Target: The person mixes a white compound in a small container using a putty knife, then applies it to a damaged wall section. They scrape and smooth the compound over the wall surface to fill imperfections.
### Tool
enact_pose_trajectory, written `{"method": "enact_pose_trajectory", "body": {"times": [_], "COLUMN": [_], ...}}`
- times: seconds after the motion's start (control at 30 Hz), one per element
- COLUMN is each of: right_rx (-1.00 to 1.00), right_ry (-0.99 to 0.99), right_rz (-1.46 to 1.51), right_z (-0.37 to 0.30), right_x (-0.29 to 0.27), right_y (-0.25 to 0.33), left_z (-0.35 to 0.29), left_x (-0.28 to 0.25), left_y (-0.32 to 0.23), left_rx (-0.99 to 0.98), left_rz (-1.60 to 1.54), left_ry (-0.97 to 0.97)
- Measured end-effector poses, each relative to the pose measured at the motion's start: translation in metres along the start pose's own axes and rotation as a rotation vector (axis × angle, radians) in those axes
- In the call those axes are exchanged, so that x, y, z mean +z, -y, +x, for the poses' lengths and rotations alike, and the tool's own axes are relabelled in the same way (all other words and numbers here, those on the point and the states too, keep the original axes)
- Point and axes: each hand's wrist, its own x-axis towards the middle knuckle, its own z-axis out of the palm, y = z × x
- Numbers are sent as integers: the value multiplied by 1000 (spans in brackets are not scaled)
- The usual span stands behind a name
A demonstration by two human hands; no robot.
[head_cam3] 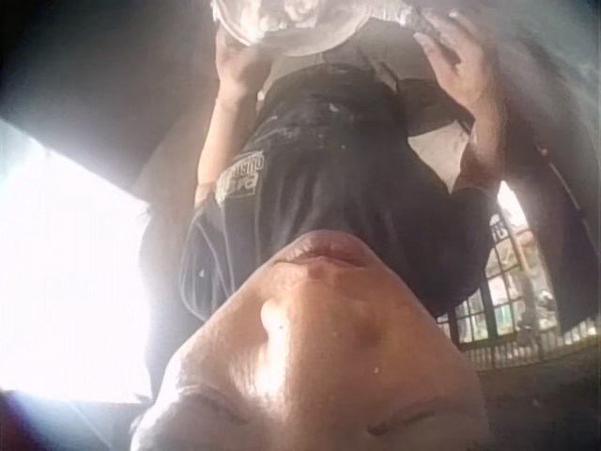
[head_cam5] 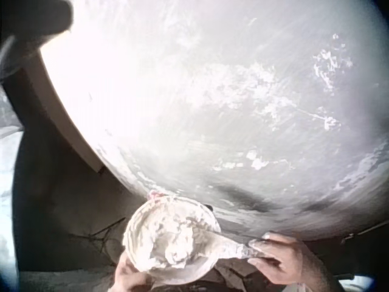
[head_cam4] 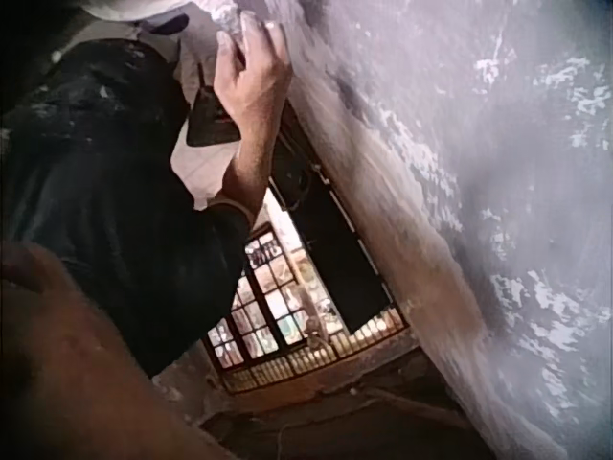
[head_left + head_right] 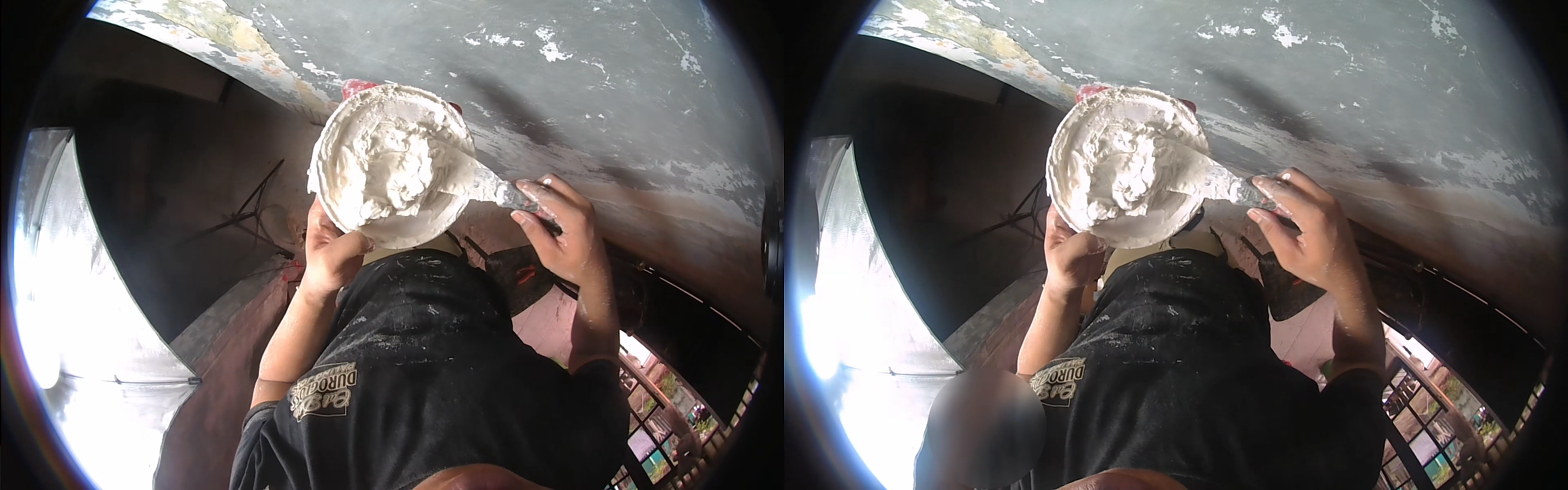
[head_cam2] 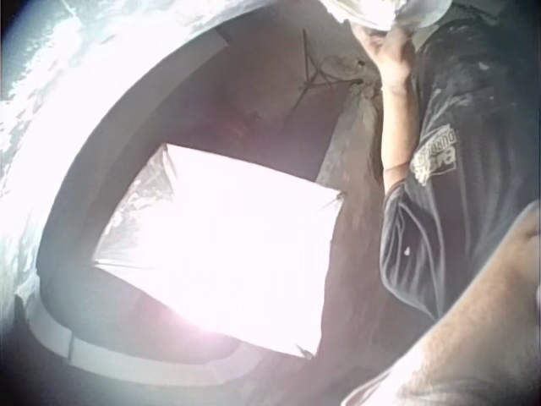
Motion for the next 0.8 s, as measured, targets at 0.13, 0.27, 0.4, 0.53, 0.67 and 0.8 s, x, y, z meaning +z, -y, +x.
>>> {"method": "enact_pose_trajectory", "body": {"times": [0.13, 0.27, 0.4, 0.53, 0.67, 0.8], "right_rx": [-13, 78, 277, 262, 147, 141], "right_ry": [-89, -76, -45, -38, -76, -39], "right_rz": [64, 205, 465, 466, 482, 675], "right_z": [7, 10, -3, 9, 15, 29], "right_x": [31, 42, 56, 46, 36, 28], "right_y": [0, -10, -43, -42, -38, -16], "left_z": [3, 10, 12, 8, 6, 14], "left_x": [-7, 3, 8, 3, -5, 5], "left_y": [3, 3, 10, 22, 29, 23], "left_rx": [-20, -17, -10, 0, 54, 149], "left_rz": [76, 173, 137, 16, -75, -110], "left_ry": [17, -16, -54, -115, -153, -154]}}
